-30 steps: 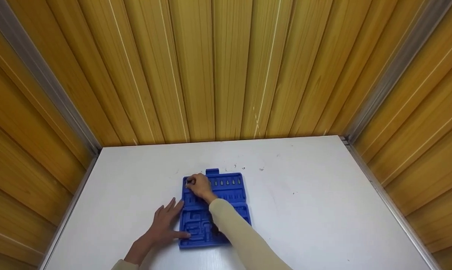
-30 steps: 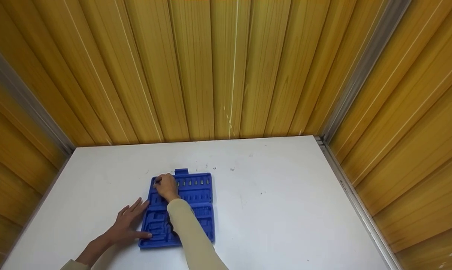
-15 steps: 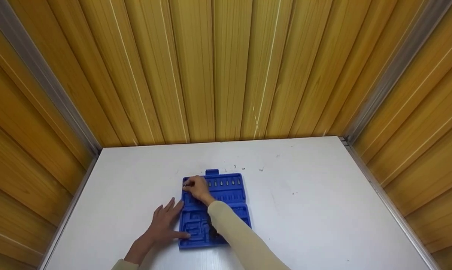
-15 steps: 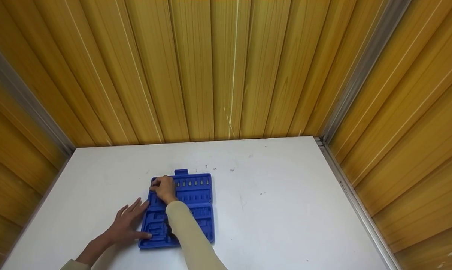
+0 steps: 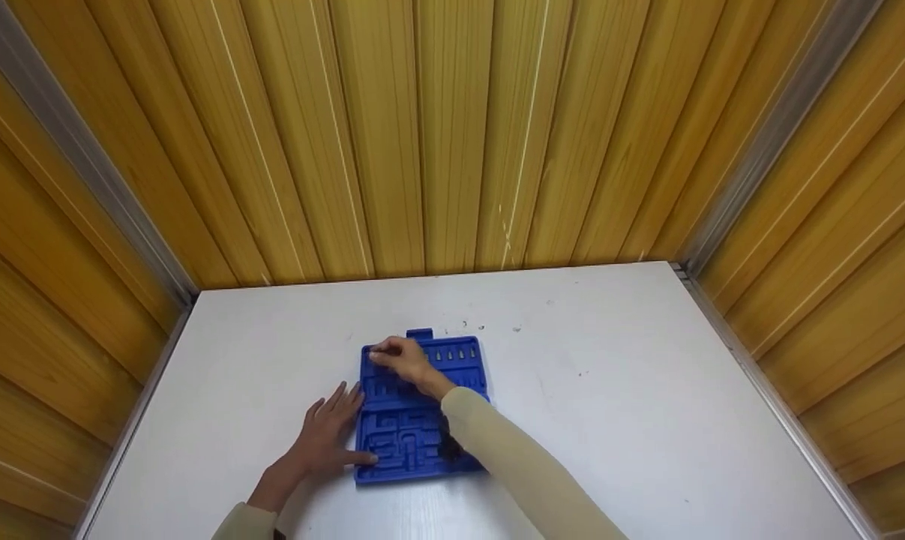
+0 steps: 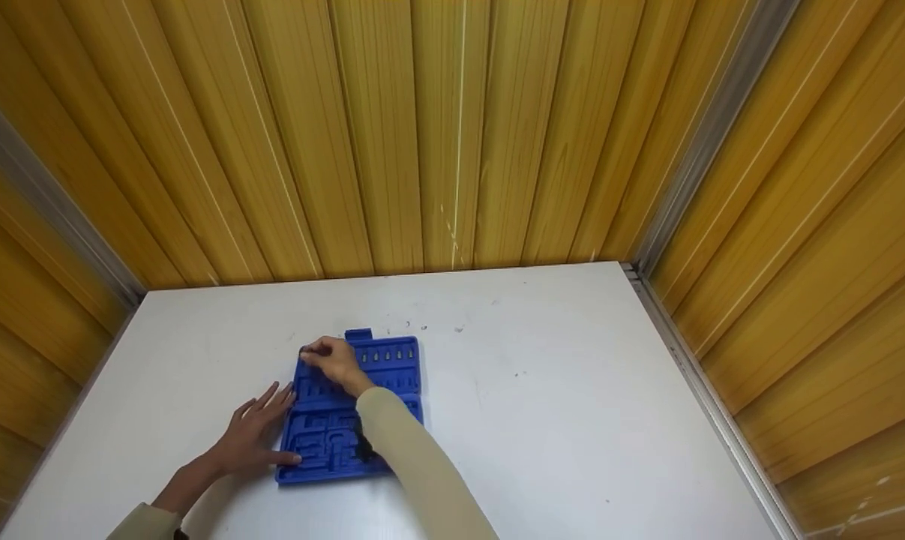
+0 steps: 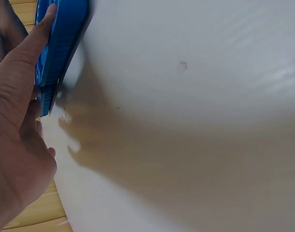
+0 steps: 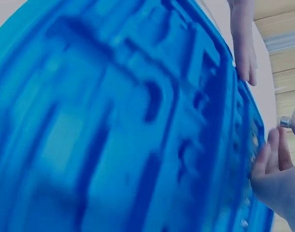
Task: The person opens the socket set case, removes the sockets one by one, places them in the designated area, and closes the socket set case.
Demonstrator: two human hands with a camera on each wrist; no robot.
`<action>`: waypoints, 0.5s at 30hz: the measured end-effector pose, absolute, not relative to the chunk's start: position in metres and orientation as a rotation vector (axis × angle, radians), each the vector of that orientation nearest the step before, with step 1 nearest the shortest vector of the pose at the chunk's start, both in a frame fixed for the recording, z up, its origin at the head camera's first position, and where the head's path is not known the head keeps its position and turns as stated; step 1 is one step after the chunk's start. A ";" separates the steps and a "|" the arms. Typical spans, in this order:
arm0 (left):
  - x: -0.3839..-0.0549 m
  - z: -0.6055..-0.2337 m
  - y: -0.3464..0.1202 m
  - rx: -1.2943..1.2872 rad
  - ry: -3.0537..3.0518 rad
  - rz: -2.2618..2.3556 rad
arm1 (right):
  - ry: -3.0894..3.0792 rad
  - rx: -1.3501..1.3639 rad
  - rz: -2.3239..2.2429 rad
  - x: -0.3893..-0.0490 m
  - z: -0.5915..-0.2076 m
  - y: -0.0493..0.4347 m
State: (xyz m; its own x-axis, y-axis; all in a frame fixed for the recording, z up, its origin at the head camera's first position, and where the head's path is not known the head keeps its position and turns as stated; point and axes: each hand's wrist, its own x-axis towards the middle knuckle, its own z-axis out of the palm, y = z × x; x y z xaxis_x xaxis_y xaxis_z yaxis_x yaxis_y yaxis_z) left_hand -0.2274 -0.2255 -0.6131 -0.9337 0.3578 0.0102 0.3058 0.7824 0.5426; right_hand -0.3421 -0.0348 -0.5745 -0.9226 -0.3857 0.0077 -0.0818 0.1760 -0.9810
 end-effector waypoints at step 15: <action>-0.232 -0.586 -0.234 0.519 2.629 0.890 | 2.174 -0.521 -1.749 -0.350 -0.545 0.064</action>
